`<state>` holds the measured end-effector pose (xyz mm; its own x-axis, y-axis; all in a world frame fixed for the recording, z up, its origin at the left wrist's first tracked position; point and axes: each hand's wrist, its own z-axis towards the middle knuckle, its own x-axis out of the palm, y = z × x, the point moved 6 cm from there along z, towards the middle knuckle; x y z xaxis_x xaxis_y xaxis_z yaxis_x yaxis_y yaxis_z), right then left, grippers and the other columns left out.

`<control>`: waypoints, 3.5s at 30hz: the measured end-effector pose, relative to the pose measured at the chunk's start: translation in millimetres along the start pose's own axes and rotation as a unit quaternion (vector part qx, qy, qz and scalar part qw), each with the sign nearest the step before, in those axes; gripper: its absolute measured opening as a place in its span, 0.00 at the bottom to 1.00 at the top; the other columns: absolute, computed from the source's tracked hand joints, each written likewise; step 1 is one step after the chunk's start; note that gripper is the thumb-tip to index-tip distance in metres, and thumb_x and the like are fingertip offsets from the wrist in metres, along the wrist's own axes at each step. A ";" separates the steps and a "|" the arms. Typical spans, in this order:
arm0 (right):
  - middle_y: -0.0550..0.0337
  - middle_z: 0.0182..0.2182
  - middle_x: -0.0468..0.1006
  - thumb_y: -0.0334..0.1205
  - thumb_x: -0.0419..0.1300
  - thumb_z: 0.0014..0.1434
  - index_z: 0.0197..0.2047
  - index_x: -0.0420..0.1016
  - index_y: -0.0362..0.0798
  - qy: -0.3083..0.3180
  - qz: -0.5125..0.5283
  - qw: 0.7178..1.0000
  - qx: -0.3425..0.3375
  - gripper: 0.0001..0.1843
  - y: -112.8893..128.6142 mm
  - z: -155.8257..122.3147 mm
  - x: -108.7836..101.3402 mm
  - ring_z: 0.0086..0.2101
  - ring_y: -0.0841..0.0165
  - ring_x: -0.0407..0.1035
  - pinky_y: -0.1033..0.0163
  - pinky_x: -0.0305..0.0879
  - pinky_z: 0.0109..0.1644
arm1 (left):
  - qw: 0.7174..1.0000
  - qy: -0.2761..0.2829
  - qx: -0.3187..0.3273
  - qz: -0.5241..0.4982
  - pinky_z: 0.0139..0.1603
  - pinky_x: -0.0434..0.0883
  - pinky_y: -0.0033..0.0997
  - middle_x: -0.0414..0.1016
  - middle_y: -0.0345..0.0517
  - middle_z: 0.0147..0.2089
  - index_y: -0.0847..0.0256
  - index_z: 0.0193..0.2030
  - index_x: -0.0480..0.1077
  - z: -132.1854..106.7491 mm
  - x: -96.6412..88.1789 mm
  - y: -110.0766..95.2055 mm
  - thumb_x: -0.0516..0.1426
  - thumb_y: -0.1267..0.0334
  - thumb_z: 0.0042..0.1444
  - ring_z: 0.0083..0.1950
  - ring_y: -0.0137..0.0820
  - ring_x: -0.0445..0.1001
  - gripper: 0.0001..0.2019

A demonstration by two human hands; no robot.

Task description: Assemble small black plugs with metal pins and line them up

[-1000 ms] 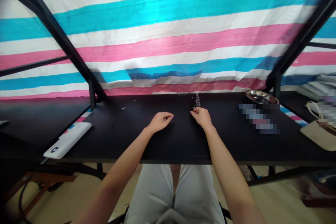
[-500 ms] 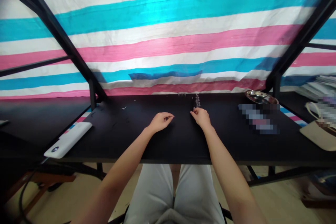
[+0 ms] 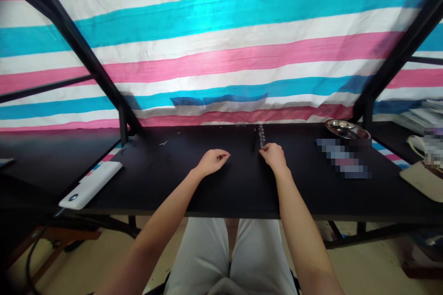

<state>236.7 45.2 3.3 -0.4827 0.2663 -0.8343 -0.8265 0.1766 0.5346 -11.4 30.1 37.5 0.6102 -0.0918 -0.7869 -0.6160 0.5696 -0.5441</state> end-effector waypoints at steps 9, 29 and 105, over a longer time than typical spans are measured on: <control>0.53 0.26 0.77 0.45 0.59 0.48 0.30 0.77 0.48 -0.014 -0.042 0.999 0.017 0.10 1.0 -1.7 -1.1 0.30 0.63 0.72 0.65 0.59 0.31 | 1.000 0.000 0.013 0.005 0.35 0.65 0.26 0.76 0.43 0.35 0.58 0.40 0.75 1.3 1.4 1.6 0.51 0.61 0.56 0.32 0.28 0.71 0.12; 0.55 0.28 0.77 0.49 0.63 0.45 0.31 0.76 0.49 0.023 -0.040 0.999 0.005 0.13 -5.1 -0.2 1.8 0.32 0.63 0.72 0.64 0.61 0.32 | 1.000 -0.003 0.009 0.008 0.35 0.65 0.26 0.76 0.43 0.35 0.58 0.41 0.75 0.2 1.1 2.4 0.51 0.60 0.55 0.32 0.29 0.71 0.13; 0.57 0.30 0.76 0.49 0.54 0.55 0.34 0.72 0.50 0.041 -0.080 0.996 -0.021 0.13 4.4 -7.1 2.3 0.33 0.64 0.70 0.65 0.55 0.30 | 0.929 -0.232 -0.028 -0.286 0.36 0.66 0.27 0.71 0.43 0.36 0.63 0.31 0.72 60.8 34.7 7.5 0.59 0.66 0.47 0.29 0.23 0.65 0.04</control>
<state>230.0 39.9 2.8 -0.3641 0.1596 -0.9176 -0.9054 0.1703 0.3889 35.4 80.8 23.8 0.9869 0.0030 -0.1612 -0.1419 0.4907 -0.8597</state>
